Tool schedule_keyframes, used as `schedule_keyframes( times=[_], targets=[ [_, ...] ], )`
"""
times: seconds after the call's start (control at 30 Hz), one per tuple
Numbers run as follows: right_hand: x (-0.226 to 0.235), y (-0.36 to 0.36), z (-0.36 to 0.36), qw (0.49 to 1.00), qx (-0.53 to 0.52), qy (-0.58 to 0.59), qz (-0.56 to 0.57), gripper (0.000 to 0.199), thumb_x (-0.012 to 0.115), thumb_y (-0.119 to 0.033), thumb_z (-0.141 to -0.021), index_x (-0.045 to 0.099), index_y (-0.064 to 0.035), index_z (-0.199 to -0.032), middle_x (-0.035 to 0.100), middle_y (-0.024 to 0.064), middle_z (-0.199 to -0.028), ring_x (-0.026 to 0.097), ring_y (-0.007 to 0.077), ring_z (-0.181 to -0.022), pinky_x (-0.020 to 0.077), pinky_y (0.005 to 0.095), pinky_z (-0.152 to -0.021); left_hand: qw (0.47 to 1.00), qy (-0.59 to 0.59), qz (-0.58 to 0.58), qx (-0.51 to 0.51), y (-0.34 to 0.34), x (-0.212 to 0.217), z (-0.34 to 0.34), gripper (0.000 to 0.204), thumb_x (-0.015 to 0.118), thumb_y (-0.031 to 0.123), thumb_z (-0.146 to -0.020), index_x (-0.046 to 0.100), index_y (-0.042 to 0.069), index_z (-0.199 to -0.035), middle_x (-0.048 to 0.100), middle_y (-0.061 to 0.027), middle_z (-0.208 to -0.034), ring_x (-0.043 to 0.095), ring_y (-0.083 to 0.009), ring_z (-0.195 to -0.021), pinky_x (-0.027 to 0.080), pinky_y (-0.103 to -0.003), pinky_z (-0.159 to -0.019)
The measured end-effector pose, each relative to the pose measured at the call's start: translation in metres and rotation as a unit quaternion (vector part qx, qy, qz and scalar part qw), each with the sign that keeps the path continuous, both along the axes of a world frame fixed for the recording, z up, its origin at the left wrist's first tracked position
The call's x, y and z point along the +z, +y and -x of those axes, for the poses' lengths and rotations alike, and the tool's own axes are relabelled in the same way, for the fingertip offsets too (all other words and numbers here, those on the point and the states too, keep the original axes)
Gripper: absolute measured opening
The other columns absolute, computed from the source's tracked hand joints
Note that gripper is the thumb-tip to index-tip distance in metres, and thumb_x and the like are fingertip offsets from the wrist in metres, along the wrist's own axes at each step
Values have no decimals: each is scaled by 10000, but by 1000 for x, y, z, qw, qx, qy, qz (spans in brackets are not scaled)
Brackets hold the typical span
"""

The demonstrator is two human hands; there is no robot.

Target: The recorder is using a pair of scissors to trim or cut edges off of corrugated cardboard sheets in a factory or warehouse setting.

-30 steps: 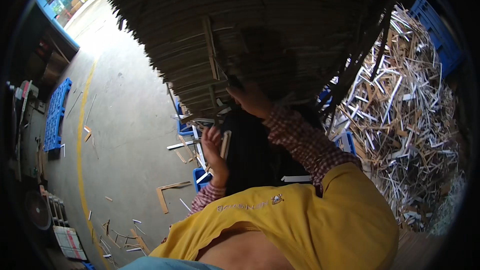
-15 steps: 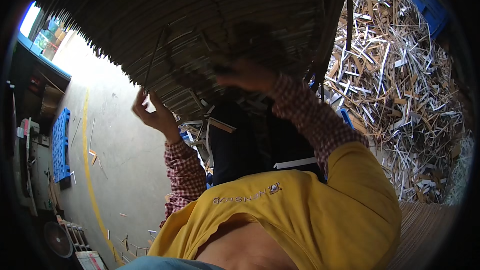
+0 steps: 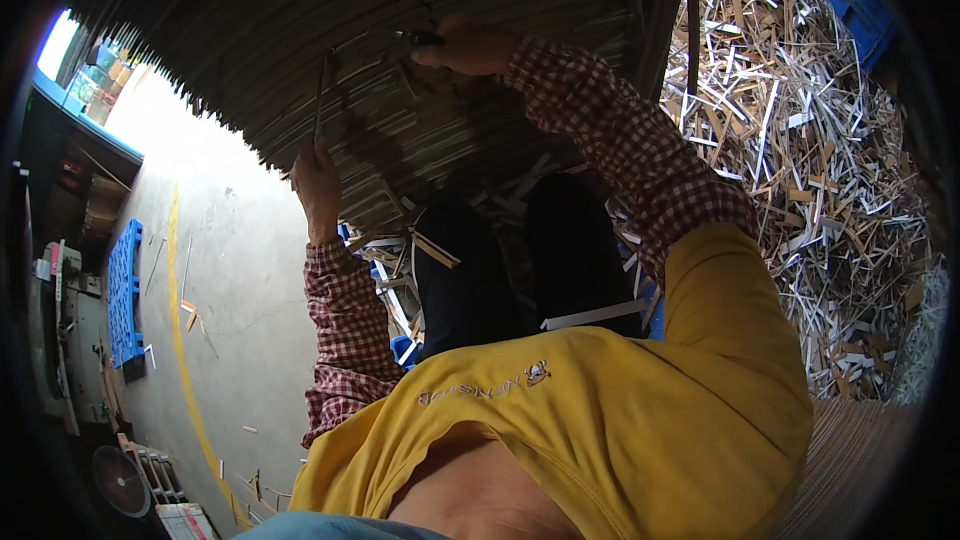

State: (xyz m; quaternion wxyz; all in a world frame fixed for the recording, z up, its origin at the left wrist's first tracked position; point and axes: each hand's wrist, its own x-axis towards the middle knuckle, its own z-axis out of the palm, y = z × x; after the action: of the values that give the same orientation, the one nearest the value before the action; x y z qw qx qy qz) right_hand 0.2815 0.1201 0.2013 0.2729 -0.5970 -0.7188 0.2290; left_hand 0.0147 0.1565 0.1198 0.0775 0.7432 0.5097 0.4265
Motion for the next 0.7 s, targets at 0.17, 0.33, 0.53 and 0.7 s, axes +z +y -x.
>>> schedule_keyframes(
  times=[0.17,0.33,0.53,0.7],
  targets=[
    [7,9,1,996,-59,-51,41,353,470,-356,-805,461,-53,-624,363,28,-498,309,132,-423,312,327,-455,998,-37,27,-52,-2,3,-4,232,409,197,-844,538,8,-882,509,-200,-599,510,-353,-580,354,-384,-482],
    [8,11,20,988,-67,-134,-34,364,465,-355,-802,501,-1,-725,430,69,-541,412,169,-467,349,341,-470,994,-80,9,-78,-7,3,-12,259,395,199,-848,561,0,-852,482,-177,-549,477,-318,-507,327,-361,-456],
    [-39,-31,80,994,-12,-110,-27,372,506,-331,-780,525,14,-917,547,173,-733,521,206,-671,413,365,-619,985,-90,-50,-139,-16,-10,18,265,405,203,-850,570,-4,-854,410,-97,-512,358,-140,-424,287,-294,-421],
    [-97,-75,46,976,69,153,138,416,535,-382,-755,552,-6,-931,593,106,-804,552,202,-775,415,323,-710,947,-133,283,-70,-79,-120,100,201,457,169,-820,569,17,-890,531,-117,-600,456,-228,-489,359,-300,-476]
  ],
)
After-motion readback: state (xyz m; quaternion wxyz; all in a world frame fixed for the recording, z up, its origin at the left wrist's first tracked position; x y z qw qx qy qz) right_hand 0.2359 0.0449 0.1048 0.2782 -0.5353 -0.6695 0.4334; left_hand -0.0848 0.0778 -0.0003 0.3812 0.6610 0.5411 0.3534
